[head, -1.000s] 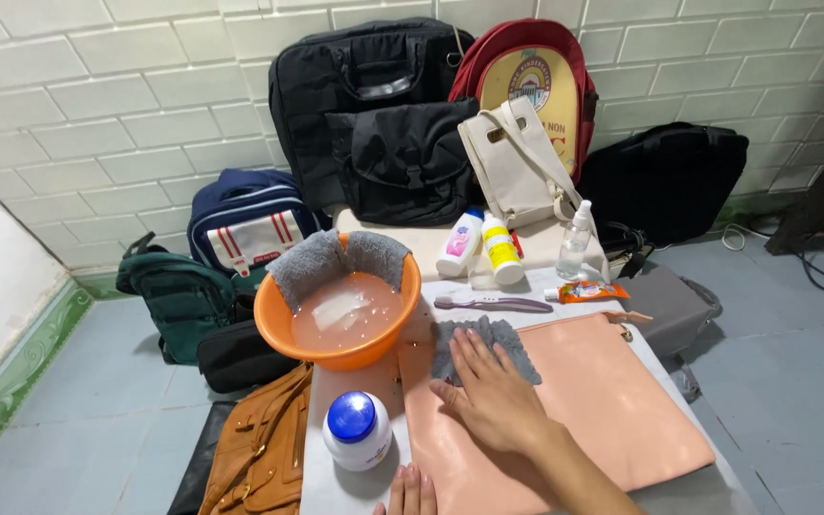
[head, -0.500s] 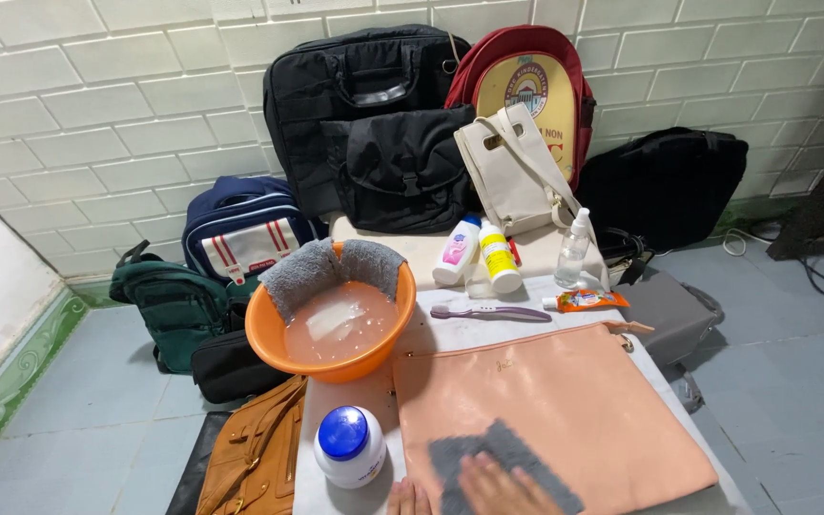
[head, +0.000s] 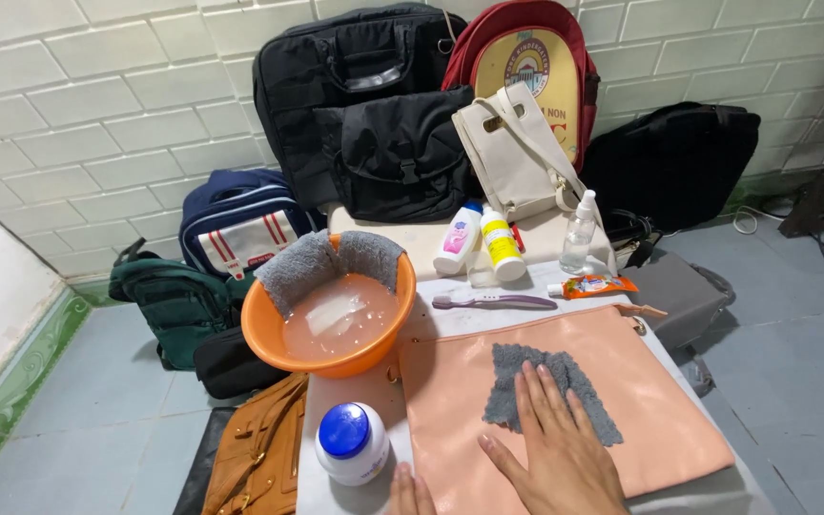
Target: Cleaning leather items by wiping them with a damp cloth dipped in soapy water.
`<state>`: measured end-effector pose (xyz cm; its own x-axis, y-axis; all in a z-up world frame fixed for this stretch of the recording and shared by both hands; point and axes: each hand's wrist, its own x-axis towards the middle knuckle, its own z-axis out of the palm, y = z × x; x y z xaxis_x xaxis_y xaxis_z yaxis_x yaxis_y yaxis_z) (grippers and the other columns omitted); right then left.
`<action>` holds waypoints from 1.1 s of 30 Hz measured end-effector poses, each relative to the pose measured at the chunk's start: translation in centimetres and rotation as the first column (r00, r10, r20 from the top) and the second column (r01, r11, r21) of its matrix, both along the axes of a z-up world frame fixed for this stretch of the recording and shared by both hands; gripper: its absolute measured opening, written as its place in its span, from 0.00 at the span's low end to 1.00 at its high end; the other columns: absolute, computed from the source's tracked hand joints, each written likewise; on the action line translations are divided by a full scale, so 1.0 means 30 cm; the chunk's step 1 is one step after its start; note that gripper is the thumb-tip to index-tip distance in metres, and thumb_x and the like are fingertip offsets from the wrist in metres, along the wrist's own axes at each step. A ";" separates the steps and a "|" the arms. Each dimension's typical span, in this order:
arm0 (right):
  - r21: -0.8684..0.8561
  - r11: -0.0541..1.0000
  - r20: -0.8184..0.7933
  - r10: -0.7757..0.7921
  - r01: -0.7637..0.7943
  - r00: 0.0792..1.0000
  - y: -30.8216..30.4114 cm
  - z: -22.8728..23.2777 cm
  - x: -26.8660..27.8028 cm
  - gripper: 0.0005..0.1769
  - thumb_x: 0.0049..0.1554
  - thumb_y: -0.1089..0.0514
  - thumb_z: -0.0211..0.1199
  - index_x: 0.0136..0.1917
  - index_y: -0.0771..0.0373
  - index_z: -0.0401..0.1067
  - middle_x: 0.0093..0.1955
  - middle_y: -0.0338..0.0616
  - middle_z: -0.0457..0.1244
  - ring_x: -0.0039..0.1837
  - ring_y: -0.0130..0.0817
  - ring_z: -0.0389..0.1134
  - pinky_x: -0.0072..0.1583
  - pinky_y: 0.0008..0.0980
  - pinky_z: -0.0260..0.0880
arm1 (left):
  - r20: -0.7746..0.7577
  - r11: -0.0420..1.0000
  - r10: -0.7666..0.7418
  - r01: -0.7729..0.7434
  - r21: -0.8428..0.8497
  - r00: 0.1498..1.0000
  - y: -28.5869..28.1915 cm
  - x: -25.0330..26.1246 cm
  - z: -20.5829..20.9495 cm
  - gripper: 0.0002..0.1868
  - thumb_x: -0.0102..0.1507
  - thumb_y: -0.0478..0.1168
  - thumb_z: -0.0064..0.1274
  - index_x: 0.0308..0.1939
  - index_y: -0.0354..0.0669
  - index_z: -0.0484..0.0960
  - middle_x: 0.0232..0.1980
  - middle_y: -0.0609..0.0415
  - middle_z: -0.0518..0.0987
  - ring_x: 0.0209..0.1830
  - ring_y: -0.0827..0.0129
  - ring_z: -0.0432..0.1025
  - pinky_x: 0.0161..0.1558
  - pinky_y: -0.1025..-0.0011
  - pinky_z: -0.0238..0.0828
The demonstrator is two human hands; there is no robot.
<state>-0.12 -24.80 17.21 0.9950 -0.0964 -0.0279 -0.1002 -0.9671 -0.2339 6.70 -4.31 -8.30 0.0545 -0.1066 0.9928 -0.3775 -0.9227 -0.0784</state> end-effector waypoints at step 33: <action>0.082 0.904 -0.058 0.425 -0.420 0.903 0.164 -0.019 0.065 0.57 0.59 0.19 0.24 0.81 0.68 0.40 0.86 0.55 0.28 0.85 0.47 0.21 0.78 0.50 0.23 | -0.144 0.989 0.134 -0.141 -0.046 0.981 -0.024 0.118 -0.391 0.10 0.67 0.37 0.53 0.53 0.46 0.78 0.57 0.51 0.82 0.60 0.58 0.75 0.68 0.60 0.54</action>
